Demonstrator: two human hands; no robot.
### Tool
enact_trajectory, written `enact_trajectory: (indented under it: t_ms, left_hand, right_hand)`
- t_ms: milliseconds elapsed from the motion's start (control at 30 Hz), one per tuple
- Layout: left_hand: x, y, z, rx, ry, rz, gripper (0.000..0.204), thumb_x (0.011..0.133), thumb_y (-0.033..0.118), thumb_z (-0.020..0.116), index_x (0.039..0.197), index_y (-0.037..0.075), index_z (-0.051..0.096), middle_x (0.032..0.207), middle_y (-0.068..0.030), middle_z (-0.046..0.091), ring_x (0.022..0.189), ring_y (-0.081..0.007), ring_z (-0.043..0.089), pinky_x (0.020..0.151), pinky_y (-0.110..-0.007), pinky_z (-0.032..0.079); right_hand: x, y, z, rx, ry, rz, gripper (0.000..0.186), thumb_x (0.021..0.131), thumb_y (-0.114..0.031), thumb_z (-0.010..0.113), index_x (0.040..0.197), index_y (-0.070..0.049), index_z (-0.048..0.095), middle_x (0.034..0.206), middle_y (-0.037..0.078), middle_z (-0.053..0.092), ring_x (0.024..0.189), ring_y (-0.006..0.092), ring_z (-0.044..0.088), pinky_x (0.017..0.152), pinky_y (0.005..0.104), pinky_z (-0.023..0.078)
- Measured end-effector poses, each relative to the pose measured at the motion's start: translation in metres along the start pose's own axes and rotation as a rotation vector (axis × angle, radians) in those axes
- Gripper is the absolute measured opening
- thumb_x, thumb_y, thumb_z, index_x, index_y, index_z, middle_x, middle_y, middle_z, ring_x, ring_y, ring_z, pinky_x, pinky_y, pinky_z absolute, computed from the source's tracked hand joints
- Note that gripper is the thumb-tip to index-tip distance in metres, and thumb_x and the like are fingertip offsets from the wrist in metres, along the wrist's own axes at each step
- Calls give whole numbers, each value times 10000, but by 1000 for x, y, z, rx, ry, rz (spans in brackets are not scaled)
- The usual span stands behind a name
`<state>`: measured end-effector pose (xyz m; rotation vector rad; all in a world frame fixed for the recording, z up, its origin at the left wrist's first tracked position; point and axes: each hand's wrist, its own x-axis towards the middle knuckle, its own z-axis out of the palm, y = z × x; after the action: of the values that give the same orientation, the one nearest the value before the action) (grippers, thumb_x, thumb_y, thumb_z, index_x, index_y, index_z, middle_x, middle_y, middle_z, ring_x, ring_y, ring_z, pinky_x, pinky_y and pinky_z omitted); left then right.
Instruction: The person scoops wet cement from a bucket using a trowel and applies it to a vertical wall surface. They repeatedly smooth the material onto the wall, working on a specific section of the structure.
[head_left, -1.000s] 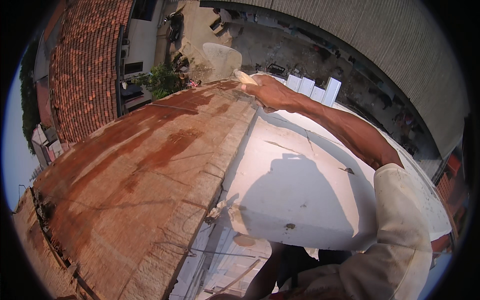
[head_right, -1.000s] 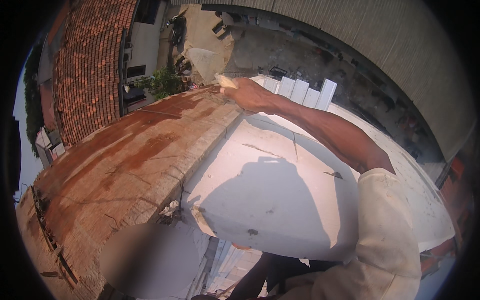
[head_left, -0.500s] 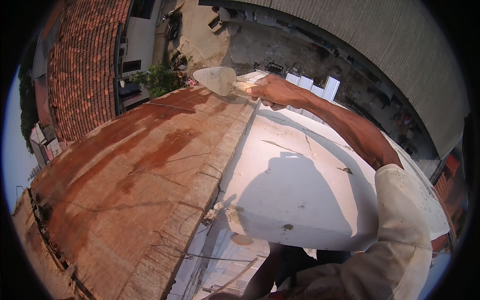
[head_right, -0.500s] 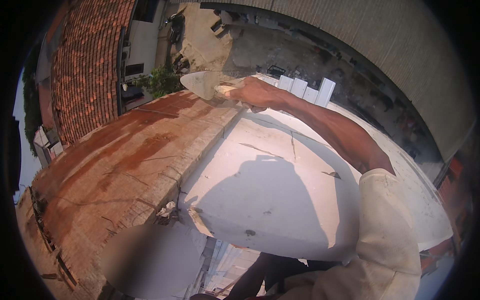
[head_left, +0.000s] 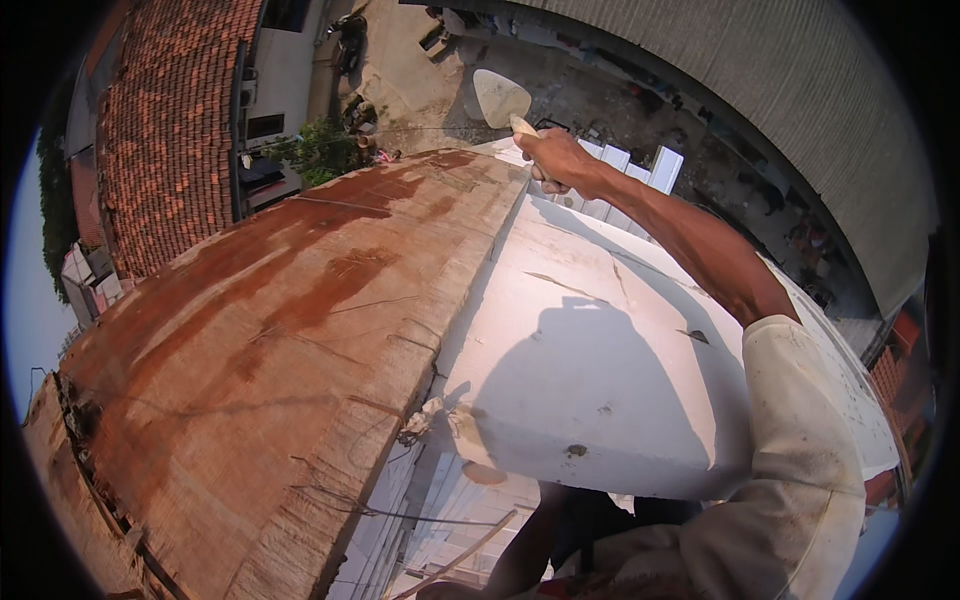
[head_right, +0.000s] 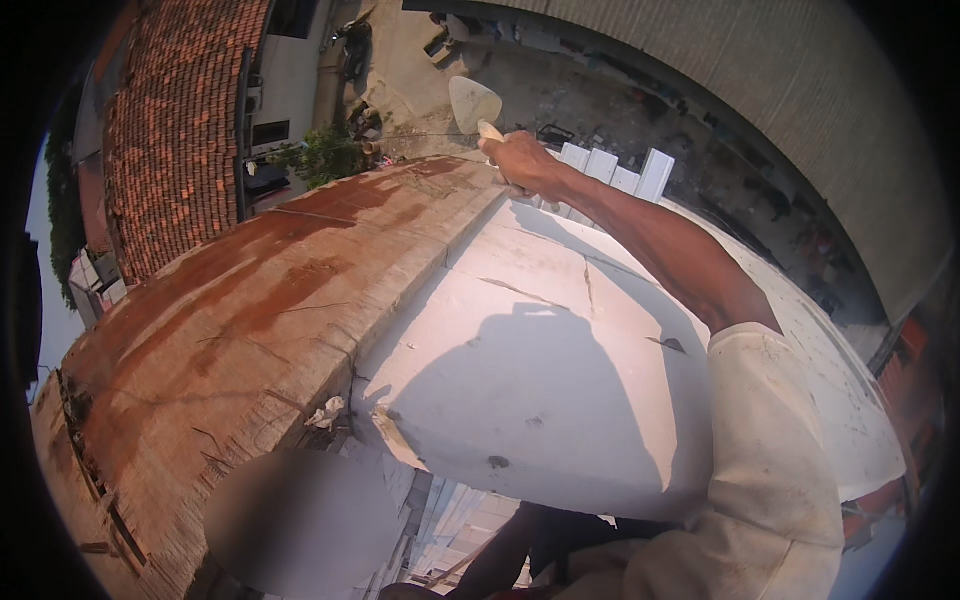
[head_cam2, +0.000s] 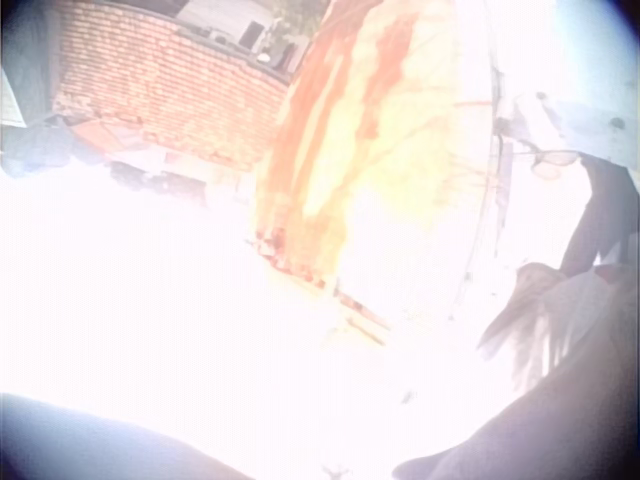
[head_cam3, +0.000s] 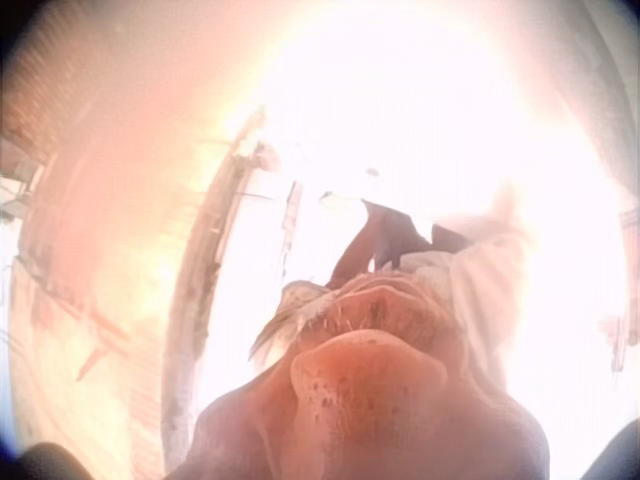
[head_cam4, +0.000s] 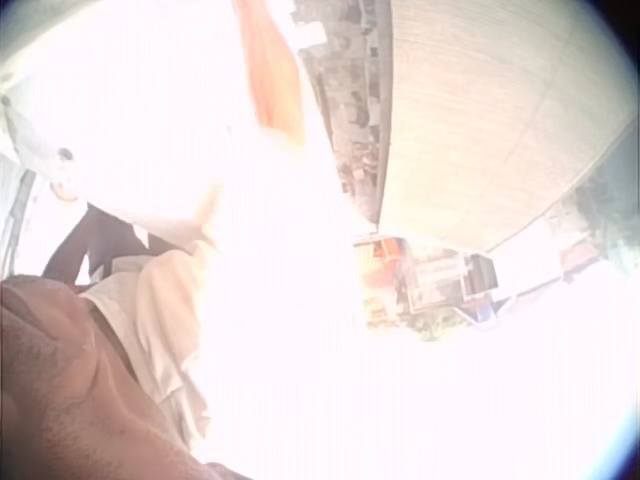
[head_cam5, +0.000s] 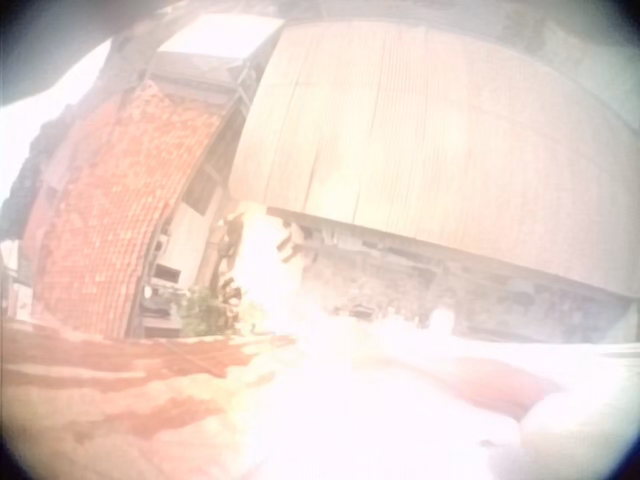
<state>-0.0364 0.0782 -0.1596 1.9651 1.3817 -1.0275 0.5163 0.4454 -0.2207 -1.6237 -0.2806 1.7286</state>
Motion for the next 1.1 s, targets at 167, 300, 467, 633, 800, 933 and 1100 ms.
enact_trajectory:
  t_ms: [167, 300, 467, 633, 800, 933, 1100]
  left_hand:
    - [3, 0, 0, 7, 11, 7, 516, 924, 454, 595, 1256, 64, 537, 1211, -208, 532, 1135, -403, 507, 895, -530, 461]
    - [3, 1, -1, 13, 17, 13, 511, 924, 455, 593, 1252, 67, 542, 1209, -206, 532, 1134, -403, 506, 893, -530, 461]
    - [3, -7, -4, 41, 22, 39, 505, 923, 457, 591, 1246, 70, 548, 1207, -204, 532, 1133, -403, 504, 891, -530, 461]
    - [-3, -3, 12, 37, 40, 11, 500, 923, 458, 588, 1240, 73, 553, 1205, -202, 533, 1132, -402, 503, 889, -529, 461]
    - [6, -16, -1, 132, 74, 84, 494, 923, 459, 586, 1234, 77, 559, 1203, -200, 533, 1130, -402, 501, 887, -529, 460]
    - [7, -37, 11, 290, 122, 197, 514, 870, 424, 630, 1219, 52, 567, 1181, -212, 523, 1061, -396, 527, 812, -548, 473]
    - [11, -69, 44, 19, 105, 67, 629, 854, 456, 688, 1253, -4, 531, 1249, -293, 493, 1042, -446, 589, 808, -544, 535]
  right_hand:
    - [4, 10, -11, 4, -151, 28, 455, 1069, -440, 509, 934, -20, 619, 620, -28, 451, 455, 71, 418, 389, 287, 273]
    - [-6, -5, -7, -334, -239, 42, 418, 1069, -415, 502, 962, -26, 609, 607, -16, 458, 429, 76, 384, 386, 293, 260]
    - [-51, -34, 9, -61, -111, -104, 420, 1064, -403, 500, 908, -26, 601, 548, -34, 414, 422, 95, 383, 383, 308, 268]
    - [-67, -48, 19, -244, -337, -178, 423, 1064, -388, 493, 843, -44, 600, 548, -38, 428, 416, 87, 406, 374, 290, 286]
    - [-102, -46, 9, -166, -202, -257, 433, 1062, -385, 506, 825, -40, 614, 559, -29, 458, 416, 76, 433, 369, 274, 302]
    - [-107, -45, 21, -245, -183, -323, 439, 1062, -383, 519, 834, -23, 626, 552, -21, 475, 418, 78, 449, 373, 273, 311]
    - [-116, -31, 20, -275, -140, -377, 427, 1055, -380, 534, 823, -32, 619, 557, -21, 481, 433, 84, 455, 386, 276, 323]
